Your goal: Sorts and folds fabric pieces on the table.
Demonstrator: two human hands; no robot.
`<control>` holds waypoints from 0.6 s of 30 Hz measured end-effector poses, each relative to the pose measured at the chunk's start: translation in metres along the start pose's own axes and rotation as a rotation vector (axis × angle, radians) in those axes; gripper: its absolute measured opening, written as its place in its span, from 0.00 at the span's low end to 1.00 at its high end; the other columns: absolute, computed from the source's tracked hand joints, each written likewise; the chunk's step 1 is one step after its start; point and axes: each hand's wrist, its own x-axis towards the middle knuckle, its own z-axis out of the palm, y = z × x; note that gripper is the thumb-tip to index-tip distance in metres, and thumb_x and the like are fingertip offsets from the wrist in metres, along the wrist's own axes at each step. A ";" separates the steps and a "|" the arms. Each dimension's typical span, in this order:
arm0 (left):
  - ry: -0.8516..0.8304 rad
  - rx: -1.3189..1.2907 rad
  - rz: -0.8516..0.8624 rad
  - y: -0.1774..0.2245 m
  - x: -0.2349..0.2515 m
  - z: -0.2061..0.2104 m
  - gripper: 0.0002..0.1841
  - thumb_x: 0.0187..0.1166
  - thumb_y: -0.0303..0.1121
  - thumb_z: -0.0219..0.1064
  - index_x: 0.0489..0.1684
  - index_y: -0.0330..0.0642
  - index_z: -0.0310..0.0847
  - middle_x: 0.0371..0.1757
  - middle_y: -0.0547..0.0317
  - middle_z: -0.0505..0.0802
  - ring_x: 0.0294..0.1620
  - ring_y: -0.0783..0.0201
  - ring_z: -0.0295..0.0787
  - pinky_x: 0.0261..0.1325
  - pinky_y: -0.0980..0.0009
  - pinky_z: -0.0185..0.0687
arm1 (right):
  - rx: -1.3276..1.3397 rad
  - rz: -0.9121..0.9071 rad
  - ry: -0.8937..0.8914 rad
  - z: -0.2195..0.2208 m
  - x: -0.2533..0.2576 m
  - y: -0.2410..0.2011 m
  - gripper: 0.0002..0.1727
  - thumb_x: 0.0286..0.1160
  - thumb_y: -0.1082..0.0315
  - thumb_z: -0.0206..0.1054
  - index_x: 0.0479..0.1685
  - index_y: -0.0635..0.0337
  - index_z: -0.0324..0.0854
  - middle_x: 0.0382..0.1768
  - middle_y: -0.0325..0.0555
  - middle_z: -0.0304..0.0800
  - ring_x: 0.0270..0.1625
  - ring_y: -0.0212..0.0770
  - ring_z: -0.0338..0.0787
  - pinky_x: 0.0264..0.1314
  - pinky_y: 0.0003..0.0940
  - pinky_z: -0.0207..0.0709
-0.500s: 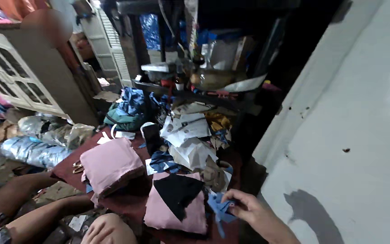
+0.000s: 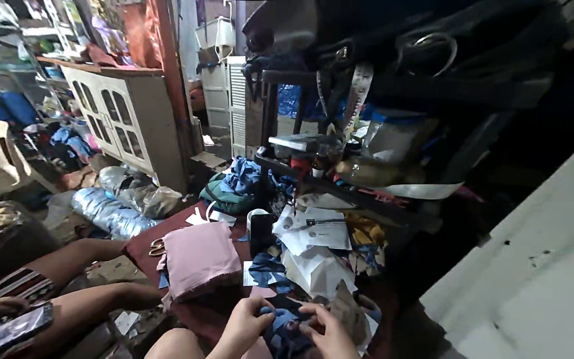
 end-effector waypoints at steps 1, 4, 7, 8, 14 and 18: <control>0.020 0.021 0.002 0.002 -0.001 -0.003 0.10 0.80 0.28 0.67 0.51 0.31 0.86 0.43 0.49 0.90 0.42 0.61 0.87 0.52 0.60 0.82 | 0.020 -0.002 0.016 -0.003 -0.003 0.004 0.21 0.74 0.78 0.70 0.67 0.73 0.79 0.61 0.64 0.88 0.53 0.50 0.92 0.61 0.45 0.84; 0.044 0.073 -0.003 0.010 -0.005 -0.010 0.11 0.84 0.31 0.65 0.51 0.31 0.86 0.43 0.48 0.91 0.44 0.59 0.89 0.55 0.58 0.83 | 0.029 0.006 0.030 -0.009 -0.011 0.009 0.17 0.75 0.76 0.69 0.62 0.75 0.82 0.55 0.64 0.89 0.51 0.50 0.91 0.62 0.45 0.83; 0.032 0.202 0.011 0.022 -0.008 -0.017 0.12 0.86 0.32 0.63 0.52 0.30 0.86 0.46 0.44 0.92 0.49 0.55 0.89 0.60 0.56 0.82 | 0.002 0.038 -0.028 -0.012 -0.016 0.014 0.14 0.79 0.75 0.67 0.58 0.74 0.85 0.49 0.63 0.92 0.51 0.51 0.92 0.62 0.46 0.83; 0.025 0.240 0.024 0.026 -0.009 -0.018 0.12 0.86 0.31 0.63 0.53 0.30 0.86 0.47 0.43 0.92 0.49 0.55 0.89 0.61 0.56 0.81 | 0.012 0.043 -0.058 -0.013 -0.019 0.014 0.14 0.79 0.75 0.66 0.57 0.74 0.86 0.48 0.62 0.93 0.50 0.49 0.93 0.62 0.45 0.83; 0.013 0.326 0.026 0.036 -0.011 -0.028 0.11 0.84 0.27 0.63 0.54 0.30 0.86 0.49 0.43 0.92 0.51 0.55 0.89 0.62 0.57 0.81 | 0.051 -0.025 -0.186 -0.001 -0.027 0.019 0.12 0.77 0.75 0.67 0.52 0.76 0.85 0.46 0.60 0.91 0.47 0.45 0.91 0.58 0.43 0.84; -0.003 0.356 0.011 0.035 -0.016 -0.027 0.12 0.83 0.25 0.62 0.59 0.30 0.85 0.52 0.40 0.92 0.54 0.50 0.90 0.64 0.52 0.81 | -0.072 -0.057 -0.091 -0.001 -0.026 0.024 0.16 0.74 0.78 0.65 0.58 0.77 0.85 0.67 0.73 0.81 0.59 0.61 0.89 0.63 0.50 0.83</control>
